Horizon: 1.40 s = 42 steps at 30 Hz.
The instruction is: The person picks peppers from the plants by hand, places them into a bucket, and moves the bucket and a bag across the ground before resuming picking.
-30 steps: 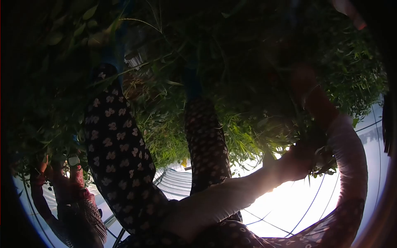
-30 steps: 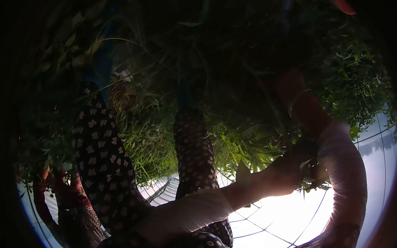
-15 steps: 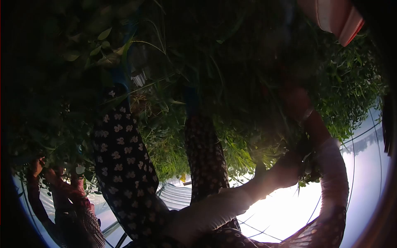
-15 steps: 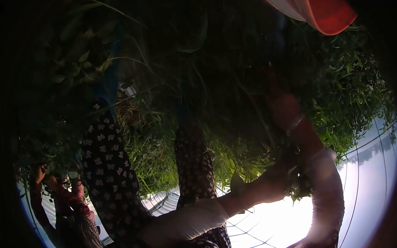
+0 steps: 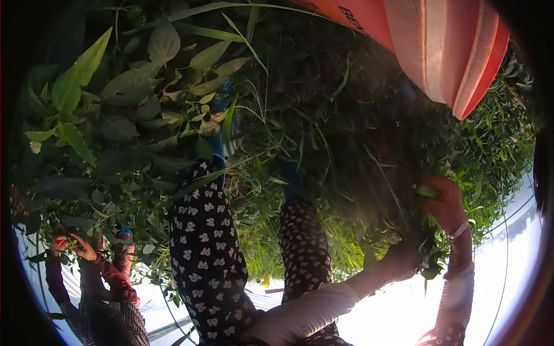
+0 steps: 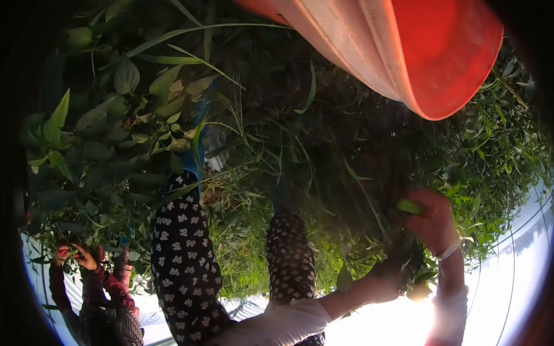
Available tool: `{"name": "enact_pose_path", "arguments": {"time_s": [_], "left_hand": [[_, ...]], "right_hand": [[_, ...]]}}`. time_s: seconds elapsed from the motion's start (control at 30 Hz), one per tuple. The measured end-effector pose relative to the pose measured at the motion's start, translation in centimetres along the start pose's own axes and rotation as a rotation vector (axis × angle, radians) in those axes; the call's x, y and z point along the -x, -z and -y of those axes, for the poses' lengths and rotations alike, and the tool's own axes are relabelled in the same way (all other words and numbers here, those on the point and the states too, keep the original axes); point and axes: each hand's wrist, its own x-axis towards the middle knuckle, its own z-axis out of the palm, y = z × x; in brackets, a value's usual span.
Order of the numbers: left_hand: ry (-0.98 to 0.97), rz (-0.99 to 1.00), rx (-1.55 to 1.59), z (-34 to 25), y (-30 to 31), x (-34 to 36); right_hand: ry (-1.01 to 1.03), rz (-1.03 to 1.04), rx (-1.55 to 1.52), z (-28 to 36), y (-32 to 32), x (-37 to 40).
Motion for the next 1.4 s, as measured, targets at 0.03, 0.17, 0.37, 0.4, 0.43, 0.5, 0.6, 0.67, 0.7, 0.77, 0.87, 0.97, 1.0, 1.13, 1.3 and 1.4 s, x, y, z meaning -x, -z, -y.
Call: {"name": "enact_pose_path", "arguments": {"time_s": [0.03, 0.17, 0.37, 0.4, 0.43, 0.5, 0.6, 0.67, 0.7, 0.77, 0.87, 0.97, 1.0, 1.13, 1.3, 1.4], "left_hand": [[-0.02, -0.013, -0.04, 0.6, -0.4, -0.2], [-0.228, 0.018, -0.169, 0.2, 0.2, -0.2], [-0.073, 0.107, 0.225, 4.0, -4.1, -1.2], [-0.043, 0.083, 0.207, 5.1, -4.7, -1.7], [-0.013, 0.06, 0.19, 5.8, -5.1, -2.1], [-0.164, -0.336, 0.057, 9.6, -9.6, -4.1], [0.005, -0.113, -0.169, 1.4, 0.2, -1.4], [0.02, -0.227, 0.209, 0.3, 2.4, -0.4], [0.035, -0.274, 0.421, -1.0, 2.9, 0.2], [-0.05, 0.211, -0.837, -5.9, 8.2, 2.2], [-0.059, 0.085, -0.865, -2.8, 10.0, 6.0], [0.118, 0.138, -1.041, -4.1, 15.3, 11.3], [0.203, 0.214, -0.963, -6.4, 18.5, 12.2], [0.056, -0.263, -1.435, -13.9, 26.6, 12.3], [0.039, -0.655, -1.973, -22.5, 35.9, 6.3], [0.143, -0.872, -1.948, -23.0, 43.2, 5.1]], "right_hand": [[-0.18, -0.065, -0.327, 1.0, 1.0, 0.5], [0.366, -0.265, -1.084, 3.7, 6.9, 3.2], [0.326, -0.605, -0.386, 8.4, 8.0, 3.1], [0.332, -0.612, -0.318, 9.3, 7.7, 2.7], [0.352, -0.616, -0.278, 10.4, 7.2, 2.6], [0.401, -0.624, -0.306, 11.4, 6.7, 3.4], [0.435, -0.559, -0.56, 11.7, 3.9, 4.9], [0.318, -0.38, -0.677, 10.5, -0.9, 6.4], [0.328, -0.272, -0.655, 9.9, -2.5, 6.5], [0.363, -0.138, -0.548, 5.9, -7.2, 5.4], [0.341, -0.004, -0.239, 1.4, -11.9, 4.6], [0.446, -0.025, -0.178, -0.7, -15.4, 4.8], [0.454, -0.056, -0.122, -0.5, -15.9, 5.1], [0.457, -0.131, -0.01, -2.7, -18.3, 4.9], [0.482, -0.169, -0.052, -2.0, -21.1, 5.6], [0.433, -0.089, -0.06, -0.1, -21.0, 5.2]]}}
